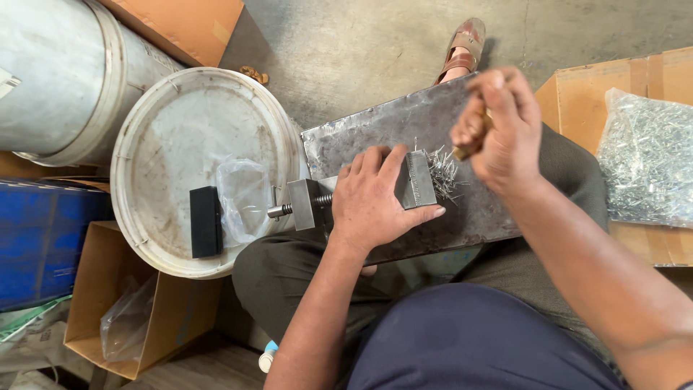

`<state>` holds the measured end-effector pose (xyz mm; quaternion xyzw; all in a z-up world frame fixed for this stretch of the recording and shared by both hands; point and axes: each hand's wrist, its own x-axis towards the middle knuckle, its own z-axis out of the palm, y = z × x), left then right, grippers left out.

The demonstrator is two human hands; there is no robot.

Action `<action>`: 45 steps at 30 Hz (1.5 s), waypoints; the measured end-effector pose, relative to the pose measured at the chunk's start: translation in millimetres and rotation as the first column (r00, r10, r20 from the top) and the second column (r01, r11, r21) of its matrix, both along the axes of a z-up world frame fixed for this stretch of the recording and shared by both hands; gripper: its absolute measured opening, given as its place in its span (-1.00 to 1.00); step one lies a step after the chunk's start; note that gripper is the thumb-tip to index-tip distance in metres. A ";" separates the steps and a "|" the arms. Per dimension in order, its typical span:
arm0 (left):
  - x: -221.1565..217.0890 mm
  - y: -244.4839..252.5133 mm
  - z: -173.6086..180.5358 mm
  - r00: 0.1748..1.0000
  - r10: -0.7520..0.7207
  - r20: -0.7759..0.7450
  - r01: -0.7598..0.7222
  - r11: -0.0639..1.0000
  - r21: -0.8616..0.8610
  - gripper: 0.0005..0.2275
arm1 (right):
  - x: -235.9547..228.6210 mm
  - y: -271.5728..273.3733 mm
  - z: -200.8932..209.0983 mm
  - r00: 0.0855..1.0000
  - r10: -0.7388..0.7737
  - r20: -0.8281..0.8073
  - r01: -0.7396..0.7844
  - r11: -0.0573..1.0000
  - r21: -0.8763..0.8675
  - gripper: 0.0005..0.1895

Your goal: The person sits on the floor and uses a metal bench vise to hold a small wooden block. They insert small metal pins into the block one by one, occasionally adjusting the vise handle to tighten the grip. The person also moves a plastic bag of pins and a black rectangular object on the floor.

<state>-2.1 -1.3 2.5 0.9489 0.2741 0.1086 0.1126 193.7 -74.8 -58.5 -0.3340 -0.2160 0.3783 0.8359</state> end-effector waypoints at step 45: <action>-11.7 -30.2 -25.4 0.962 -0.082 0.259 0.052 0.992 0.119 -0.22 | -2.1 -43.7 -64.8 0.972 0.123 0.199 -0.116 0.992 -0.048 -0.65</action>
